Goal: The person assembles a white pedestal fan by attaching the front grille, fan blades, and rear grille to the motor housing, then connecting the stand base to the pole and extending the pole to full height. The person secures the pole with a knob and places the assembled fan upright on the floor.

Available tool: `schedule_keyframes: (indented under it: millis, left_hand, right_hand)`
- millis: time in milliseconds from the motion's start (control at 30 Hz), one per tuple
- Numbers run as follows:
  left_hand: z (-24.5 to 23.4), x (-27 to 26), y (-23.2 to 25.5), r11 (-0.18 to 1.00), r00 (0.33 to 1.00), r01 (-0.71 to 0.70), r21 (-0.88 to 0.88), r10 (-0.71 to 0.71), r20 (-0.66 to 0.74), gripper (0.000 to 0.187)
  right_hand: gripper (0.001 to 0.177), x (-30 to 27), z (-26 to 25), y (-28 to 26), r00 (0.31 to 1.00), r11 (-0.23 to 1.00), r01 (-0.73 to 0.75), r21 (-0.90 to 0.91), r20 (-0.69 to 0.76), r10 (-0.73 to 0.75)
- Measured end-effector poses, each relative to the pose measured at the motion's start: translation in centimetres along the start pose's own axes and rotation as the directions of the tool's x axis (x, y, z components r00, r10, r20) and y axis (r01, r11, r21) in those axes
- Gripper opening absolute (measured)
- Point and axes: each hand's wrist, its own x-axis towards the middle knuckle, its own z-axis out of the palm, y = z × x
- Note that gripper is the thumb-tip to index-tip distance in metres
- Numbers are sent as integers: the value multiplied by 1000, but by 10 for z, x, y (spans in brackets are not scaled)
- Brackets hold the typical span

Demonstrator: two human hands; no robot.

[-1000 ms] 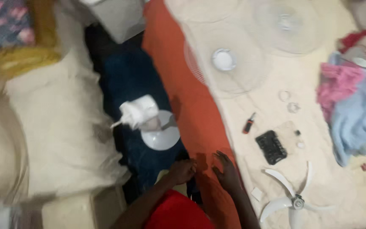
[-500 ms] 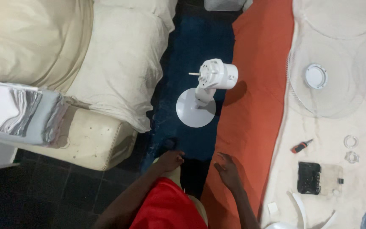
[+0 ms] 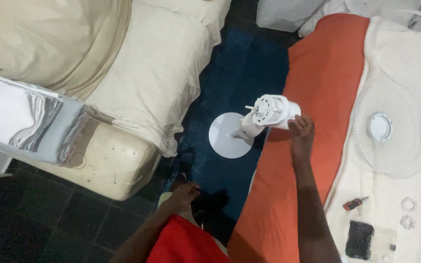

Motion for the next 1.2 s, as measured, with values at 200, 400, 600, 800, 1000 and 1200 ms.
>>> schedule_keyframes:
  millis: [200,400,600,800,1000,1200]
  left_hand:
    - [-42,34,13,979,992,94,-178,-78,95,41]
    - [-89,78,20,926,991,132,-354,-110,81,40]
    - [-112,113,31,861,998,-49,-506,66,16,36]
    - [-112,131,61,844,967,232,-483,-147,209,44]
    - [-95,133,129,831,972,10,-556,122,200,67]
    - [-89,128,195,882,958,-106,-459,214,189,87]
  right_hand:
    - [45,56,36,-20,953,944,-303,131,26,302]
    - [34,65,52,-9,949,927,-299,225,173,264]
    - [29,55,63,-5,913,907,-406,110,8,408]
    - [29,25,74,-11,907,908,-413,68,-63,417]
    - [31,-14,88,-24,878,883,-466,56,-95,469]
    - [29,-25,80,-28,854,857,-511,68,-70,515]
